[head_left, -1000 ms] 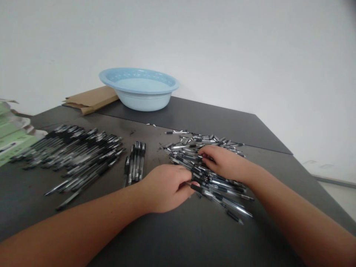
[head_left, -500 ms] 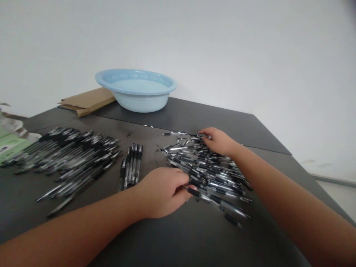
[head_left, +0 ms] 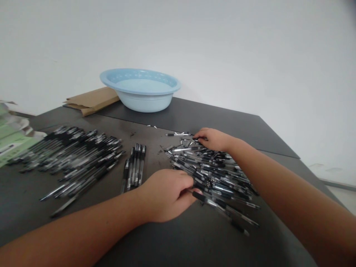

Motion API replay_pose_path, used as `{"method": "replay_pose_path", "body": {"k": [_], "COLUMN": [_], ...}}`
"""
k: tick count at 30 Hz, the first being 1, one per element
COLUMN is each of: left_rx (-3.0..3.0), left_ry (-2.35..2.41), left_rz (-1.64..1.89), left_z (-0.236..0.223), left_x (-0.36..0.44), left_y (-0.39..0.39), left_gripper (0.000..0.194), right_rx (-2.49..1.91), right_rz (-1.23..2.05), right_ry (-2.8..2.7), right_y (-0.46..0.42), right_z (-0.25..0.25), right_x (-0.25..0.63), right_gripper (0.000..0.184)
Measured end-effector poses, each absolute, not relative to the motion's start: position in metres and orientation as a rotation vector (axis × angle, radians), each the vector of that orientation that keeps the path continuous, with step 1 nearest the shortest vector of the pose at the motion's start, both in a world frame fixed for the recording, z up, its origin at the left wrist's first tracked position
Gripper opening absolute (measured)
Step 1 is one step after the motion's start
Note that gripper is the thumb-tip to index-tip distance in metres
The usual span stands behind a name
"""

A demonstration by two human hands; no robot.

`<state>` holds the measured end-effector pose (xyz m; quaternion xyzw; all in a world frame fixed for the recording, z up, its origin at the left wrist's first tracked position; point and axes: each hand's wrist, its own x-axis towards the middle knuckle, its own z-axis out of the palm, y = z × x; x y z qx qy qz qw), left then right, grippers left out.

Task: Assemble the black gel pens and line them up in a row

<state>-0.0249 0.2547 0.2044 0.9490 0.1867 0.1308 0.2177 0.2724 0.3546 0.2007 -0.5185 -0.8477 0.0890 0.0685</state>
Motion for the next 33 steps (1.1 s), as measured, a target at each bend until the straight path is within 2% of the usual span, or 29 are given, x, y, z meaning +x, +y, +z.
{"method": "replay_pose_path", "body": {"k": [8,12,14,16,19,21,24,27,33], "left_rx": [2.620,2.615,2.605,2.594,2.576,2.560,2.536,2.521,2.509], "left_ry": [0.518,0.543,0.552,0.562,0.608,0.648,0.666,0.673,0.678], "left_rz": [0.379,0.348,0.322,0.297,0.244,0.201,0.156,0.126,0.113], "left_z": [0.204,0.204,0.205,0.205,0.205,0.206,0.208,0.210,0.210], "left_x": [-0.025,-0.024,-0.024,-0.024,-0.023,-0.022,-0.020,-0.019,-0.020], "left_y": [0.254,0.255,0.255,0.256,0.256,0.256,0.258,0.259,0.261], "left_gripper": [0.034,0.035,0.035,0.035,0.034,0.033,0.032,0.035,0.037], "right_rx": [-1.626,-1.612,-1.751,-1.972,-2.123,-1.996,-1.770,-1.655,-1.492], "right_rz": [0.464,0.490,0.370,0.234,0.296,0.349,0.274,0.246,0.239], "right_ry": [-2.477,-2.384,-2.310,-2.249,-2.176,-2.174,-2.152,-2.160,-2.162], "right_y": [0.305,0.262,0.241,0.224,0.207,0.205,0.211,0.223,0.232], "right_z": [0.213,0.223,0.221,0.212,0.194,0.185,0.178,0.177,0.181], "right_x": [0.260,0.285,0.311,0.337,0.358,0.355,0.335,0.314,0.298], "right_gripper": [0.032,0.033,0.043,0.062,0.083,0.078,0.056,0.042,0.035]}}
